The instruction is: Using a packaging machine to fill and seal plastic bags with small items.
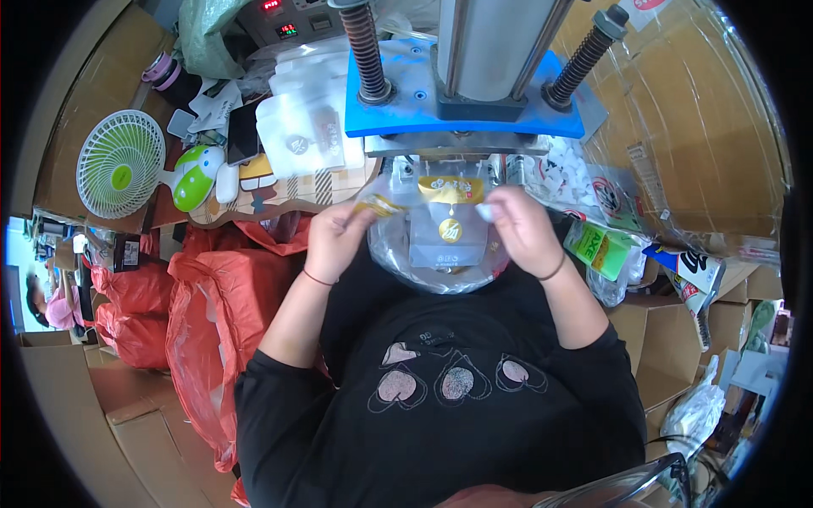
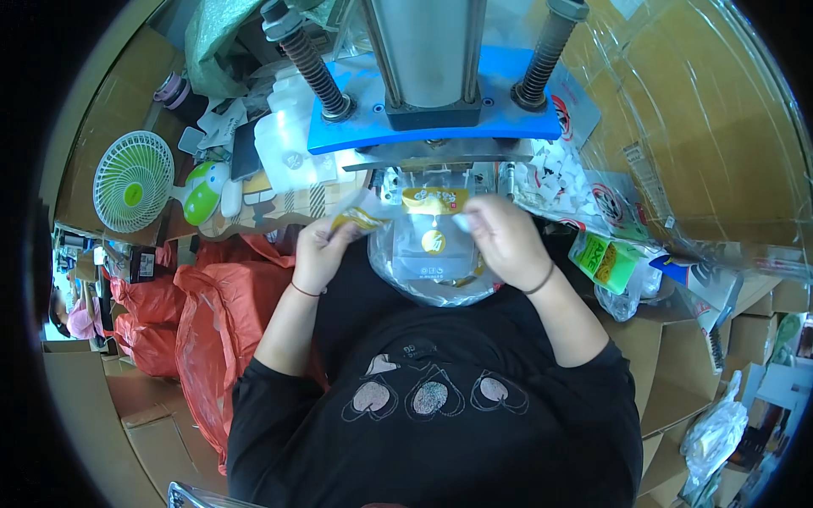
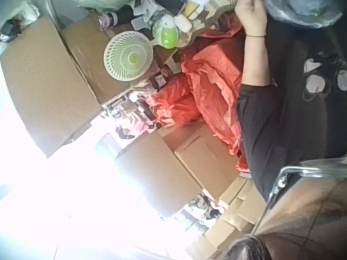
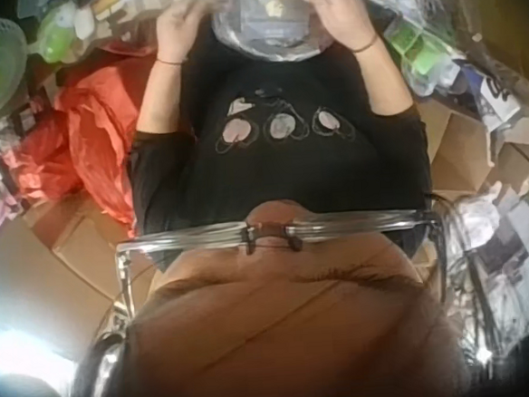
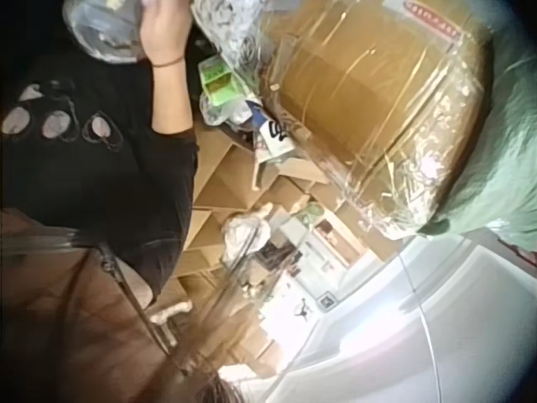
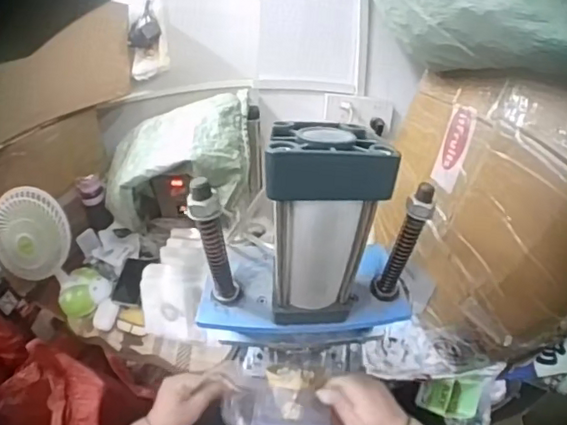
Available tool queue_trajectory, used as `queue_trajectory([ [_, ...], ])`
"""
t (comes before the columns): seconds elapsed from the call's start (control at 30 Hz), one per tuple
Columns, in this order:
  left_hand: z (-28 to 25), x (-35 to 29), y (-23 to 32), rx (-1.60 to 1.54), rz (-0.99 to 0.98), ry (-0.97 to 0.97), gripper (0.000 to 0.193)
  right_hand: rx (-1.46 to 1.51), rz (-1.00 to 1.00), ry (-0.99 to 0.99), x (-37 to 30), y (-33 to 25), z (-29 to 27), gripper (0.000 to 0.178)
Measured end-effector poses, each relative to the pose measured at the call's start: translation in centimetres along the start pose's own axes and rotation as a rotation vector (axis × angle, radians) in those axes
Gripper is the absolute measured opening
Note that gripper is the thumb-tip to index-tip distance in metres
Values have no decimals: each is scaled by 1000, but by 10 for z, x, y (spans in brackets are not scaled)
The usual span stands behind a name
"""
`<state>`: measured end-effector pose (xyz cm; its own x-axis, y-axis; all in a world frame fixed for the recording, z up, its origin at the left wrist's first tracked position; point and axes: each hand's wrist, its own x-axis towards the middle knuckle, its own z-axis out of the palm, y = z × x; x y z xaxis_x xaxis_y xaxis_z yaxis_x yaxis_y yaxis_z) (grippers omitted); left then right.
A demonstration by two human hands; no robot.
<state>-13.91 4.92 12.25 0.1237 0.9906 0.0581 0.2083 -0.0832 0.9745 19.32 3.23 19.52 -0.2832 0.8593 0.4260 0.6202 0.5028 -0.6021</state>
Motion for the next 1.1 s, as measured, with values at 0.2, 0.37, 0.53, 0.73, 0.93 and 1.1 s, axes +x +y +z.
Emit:
queue_trajectory([
  [0.2,41,-10,37,125,-45,-342,20,357,117,7,31,-30,8,17],
  [0.37,74,-22,46,-434,-292,-453,26,167,-19,-54,39,-20,3,15],
  [0.53,100,-27,36,-619,-447,-628,25,127,-59,-223,32,-2,-25,16],
  [0.73,112,-27,38,-636,-497,-660,28,-8,-21,-338,22,5,-33,20],
  [0.93,115,-27,40,-609,-488,-646,26,65,2,-357,23,13,-39,22],
  [1.1,113,-25,34,-444,-411,-637,25,216,252,-225,27,-5,-44,21],
])
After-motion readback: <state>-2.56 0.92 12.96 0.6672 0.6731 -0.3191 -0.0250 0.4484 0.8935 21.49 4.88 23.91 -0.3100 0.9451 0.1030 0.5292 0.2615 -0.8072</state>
